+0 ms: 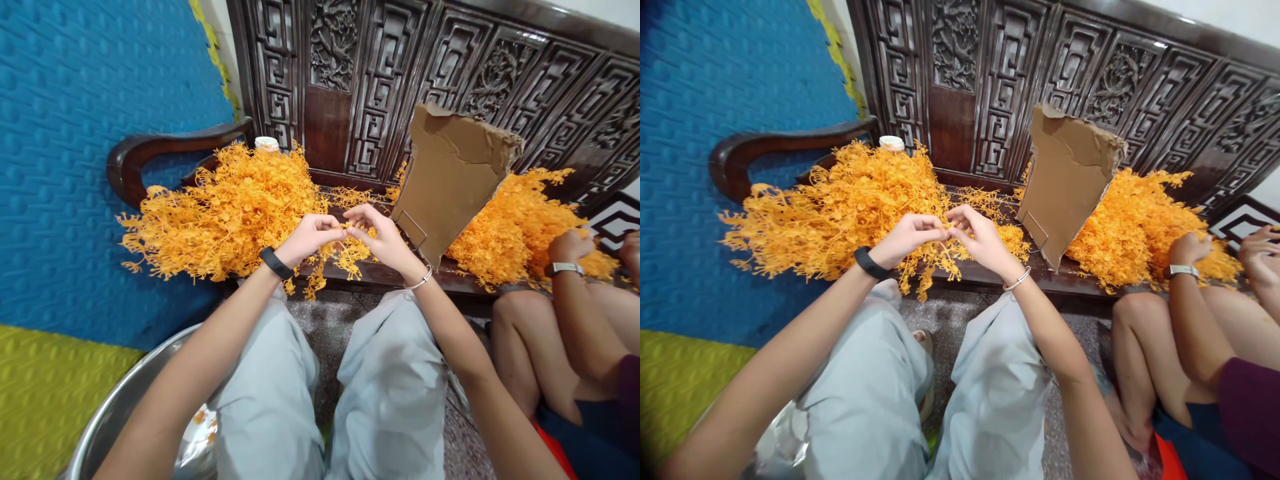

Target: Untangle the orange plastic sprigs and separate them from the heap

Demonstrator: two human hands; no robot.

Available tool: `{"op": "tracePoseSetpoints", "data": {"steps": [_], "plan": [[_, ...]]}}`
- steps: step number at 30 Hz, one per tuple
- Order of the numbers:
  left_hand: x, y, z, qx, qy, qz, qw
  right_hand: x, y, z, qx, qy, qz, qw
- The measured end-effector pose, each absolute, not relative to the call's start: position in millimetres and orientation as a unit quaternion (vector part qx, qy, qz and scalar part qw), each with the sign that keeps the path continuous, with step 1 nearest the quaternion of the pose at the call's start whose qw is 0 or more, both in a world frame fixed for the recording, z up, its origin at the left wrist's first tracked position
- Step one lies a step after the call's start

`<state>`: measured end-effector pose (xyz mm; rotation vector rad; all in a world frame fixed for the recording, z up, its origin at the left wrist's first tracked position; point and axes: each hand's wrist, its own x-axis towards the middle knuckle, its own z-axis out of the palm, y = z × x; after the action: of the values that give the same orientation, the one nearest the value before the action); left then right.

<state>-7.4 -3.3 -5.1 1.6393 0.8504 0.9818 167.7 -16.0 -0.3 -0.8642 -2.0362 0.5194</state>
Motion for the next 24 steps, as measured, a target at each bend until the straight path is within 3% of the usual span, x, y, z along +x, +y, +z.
{"op": "tracePoseSetpoints", "data": {"steps": [7, 16, 24], "plan": [[-9.9, -3.2, -7.2, 0.644, 0.315, 0.453, 0.530, 168.7, -9.5, 0.8, -0.338, -0.745, 0.318, 0.480], [-8.1, -5.6, -4.0, 0.637, 0.308, 0.435, 0.557, 172.3, -10.9, 6.0, -0.342, -0.734, 0.358, 0.464], [-8.7, -9.9, 2.7, 0.623, 0.286, 0.402, 0.607, 165.3, -14.9, 2.4, -0.276, -0.708, 0.483, 0.434]]}}
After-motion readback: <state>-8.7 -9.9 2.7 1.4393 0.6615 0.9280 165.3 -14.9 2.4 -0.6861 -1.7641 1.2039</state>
